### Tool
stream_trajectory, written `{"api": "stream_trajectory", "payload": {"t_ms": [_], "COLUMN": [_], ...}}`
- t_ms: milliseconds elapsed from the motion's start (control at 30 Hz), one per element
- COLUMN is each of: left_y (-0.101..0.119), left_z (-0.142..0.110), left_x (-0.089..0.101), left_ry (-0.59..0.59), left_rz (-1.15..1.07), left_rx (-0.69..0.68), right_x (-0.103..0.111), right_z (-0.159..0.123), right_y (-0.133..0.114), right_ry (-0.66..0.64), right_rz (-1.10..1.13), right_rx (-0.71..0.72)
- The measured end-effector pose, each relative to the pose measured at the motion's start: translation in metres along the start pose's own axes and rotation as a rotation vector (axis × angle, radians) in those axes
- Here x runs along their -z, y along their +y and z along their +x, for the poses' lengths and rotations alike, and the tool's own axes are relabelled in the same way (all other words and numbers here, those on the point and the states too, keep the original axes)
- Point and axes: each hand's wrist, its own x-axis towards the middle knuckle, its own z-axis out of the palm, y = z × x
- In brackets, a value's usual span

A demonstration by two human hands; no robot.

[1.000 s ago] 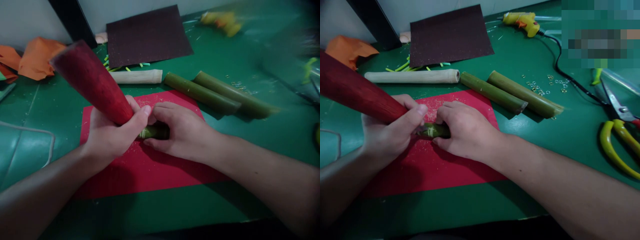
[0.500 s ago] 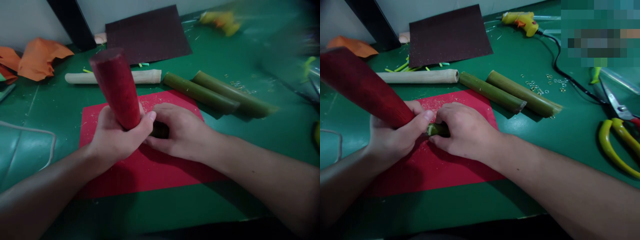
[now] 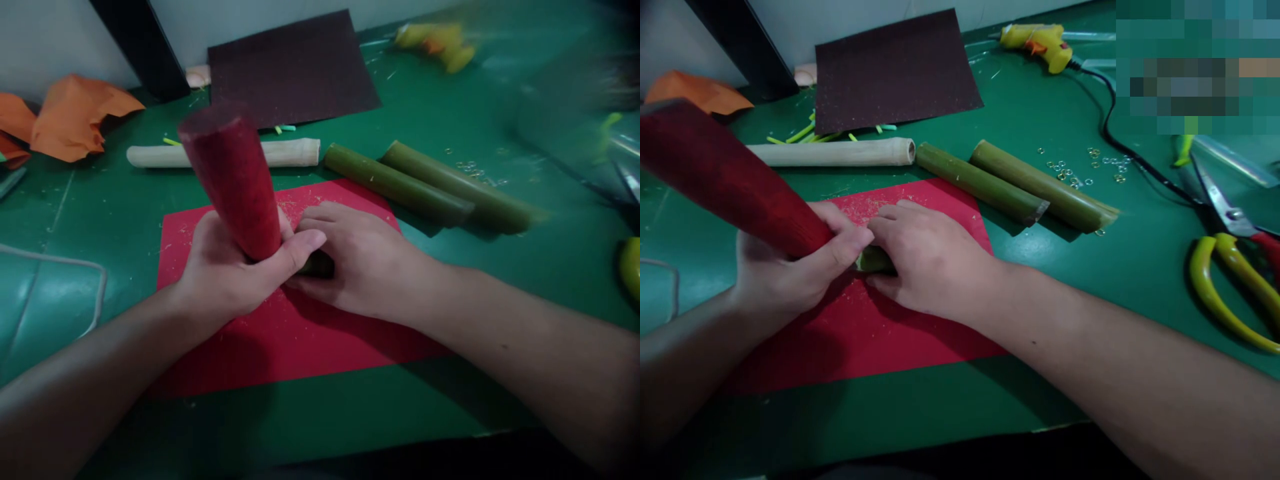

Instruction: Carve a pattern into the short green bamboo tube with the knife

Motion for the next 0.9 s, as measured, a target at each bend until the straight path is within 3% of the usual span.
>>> {"api": "stream_trajectory", "payload": {"t_ms": [200,533,900], "left_y": [-0.0067,-0.0045,-0.0045], "left_z": [0.0048,0.0052,0.0018], "left_x": [0.0012,0.0032,0.0025], "left_ry": [0.145,-0.049,-0.003], "left_rz": [-0.062,-0.120,-0.098], "left_rx": [0.096,0.025,0.027], "right_x": [0.0002,0.0032,0.0019], "right_z": [0.0010,0.0009,0.0010], "right_y": [0.0016,0.0011,0.0016], "right_ry": [-0.050,-0.058,-0.051], "right_rz": [0.011,0.046,0.122], "right_rx": [-0.069,-0.119,-0.128]}}
